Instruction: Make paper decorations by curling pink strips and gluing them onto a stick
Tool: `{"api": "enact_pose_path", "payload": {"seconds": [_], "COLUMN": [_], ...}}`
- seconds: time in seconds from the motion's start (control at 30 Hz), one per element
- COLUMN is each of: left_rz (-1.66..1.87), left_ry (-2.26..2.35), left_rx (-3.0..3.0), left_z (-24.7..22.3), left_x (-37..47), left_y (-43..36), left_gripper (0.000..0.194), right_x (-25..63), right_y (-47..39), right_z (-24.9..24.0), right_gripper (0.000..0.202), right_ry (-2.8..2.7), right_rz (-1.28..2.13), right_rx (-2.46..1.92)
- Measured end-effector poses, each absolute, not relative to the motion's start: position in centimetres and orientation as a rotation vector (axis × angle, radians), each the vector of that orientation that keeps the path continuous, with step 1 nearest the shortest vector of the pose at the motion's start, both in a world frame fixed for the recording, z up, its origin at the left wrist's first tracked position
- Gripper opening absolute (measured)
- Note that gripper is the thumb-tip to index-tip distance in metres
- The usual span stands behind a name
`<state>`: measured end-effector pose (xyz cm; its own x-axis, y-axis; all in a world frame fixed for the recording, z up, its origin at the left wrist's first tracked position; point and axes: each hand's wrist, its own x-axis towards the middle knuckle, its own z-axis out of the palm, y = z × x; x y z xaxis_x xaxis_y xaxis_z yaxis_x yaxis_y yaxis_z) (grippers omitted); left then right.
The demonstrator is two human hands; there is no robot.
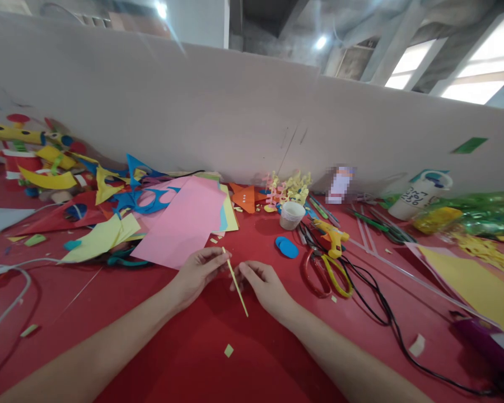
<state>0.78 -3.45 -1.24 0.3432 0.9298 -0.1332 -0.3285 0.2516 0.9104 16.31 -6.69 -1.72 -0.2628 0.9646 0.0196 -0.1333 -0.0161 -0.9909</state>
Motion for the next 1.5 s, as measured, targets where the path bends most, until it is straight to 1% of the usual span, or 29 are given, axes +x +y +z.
{"api": "enact_pose_path", "payload": {"seconds": [0.13,0.33,0.47,0.67,0.77,1.0,1.1,1.2,1.27,1.33,1.4,1.43,1.47,1.5], "left_rz": [0.981,0.974,0.969,0.881,0.858,0.886,0.886,0.889,0.917,0.944,0.952,0.95,0.948,0.947], "left_ry": [0.783,0.771,0.788,0.792,0.788,0.834,0.858,0.895,0.943,0.983,0.994,0.991,0.986,0.979], "left_rx": [0.94,0.947,0.955,1.129,1.229,1.034,0.977,1.013,1.059,1.112,1.151,1.164,1.172,1.176], "left_z": [-1.1,-1.2,-1.2,-1.0,-0.9,-0.8,-0.6,-0.4,-0.3,-0.3,-0.3,-0.3,-0.3,-0.3], "left_x": [0.9,0.9,0.9,1.1,1.4,2.2,2.4,2.4,2.3,2.2,2.3,2.3,2.4,2.4], "left_y": [-3.6,-3.6,-3.6,-4.0,-4.4,-5.2,-5.5,-5.6,-5.6,-5.5,-5.4,-5.4,-5.4,-5.4], "left_gripper": [0.009,0.009,0.01,0.024,0.024,0.03,0.031,0.037,0.036,0.03,0.025,0.023,0.021,0.02], "right_x": [16.4,16.5,16.5,16.4,16.4,16.9,17.0,18.3,20.7,24.5,28.9,31.0,32.9,34.5], "right_y": [-6.7,-6.7,-6.7,-6.6,-6.3,-6.1,-6.3,-6.0,-5.3,-4.6,-3.9,-3.6,-3.5,-3.3], "right_z": [-1.8,-2.0,-1.9,-1.9,-1.9,-2.0,-1.6,-0.8,-0.2,0.1,0.1,-0.1,-0.3,-0.7], "right_gripper": [0.038,0.029,0.028,0.03,0.027,0.019,0.02,0.024,0.026,0.029,0.032,0.032,0.034,0.035], "right_ry": [-1.325,-1.352,-1.348,-1.275,-1.227,-1.45,-1.535,-1.607,-1.624,-1.616,-1.491,-1.43,-1.376,-1.331], "right_rz": [1.475,1.501,1.501,1.443,1.368,0.94,0.928,0.872,0.691,0.301,-0.114,-0.219,-0.249,-0.207], "right_rx": [-0.985,-0.95,-0.951,-0.979,-0.973,-1.182,-1.215,-1.286,-1.385,-1.569,-1.879,-2.038,-2.177,-2.29]}}
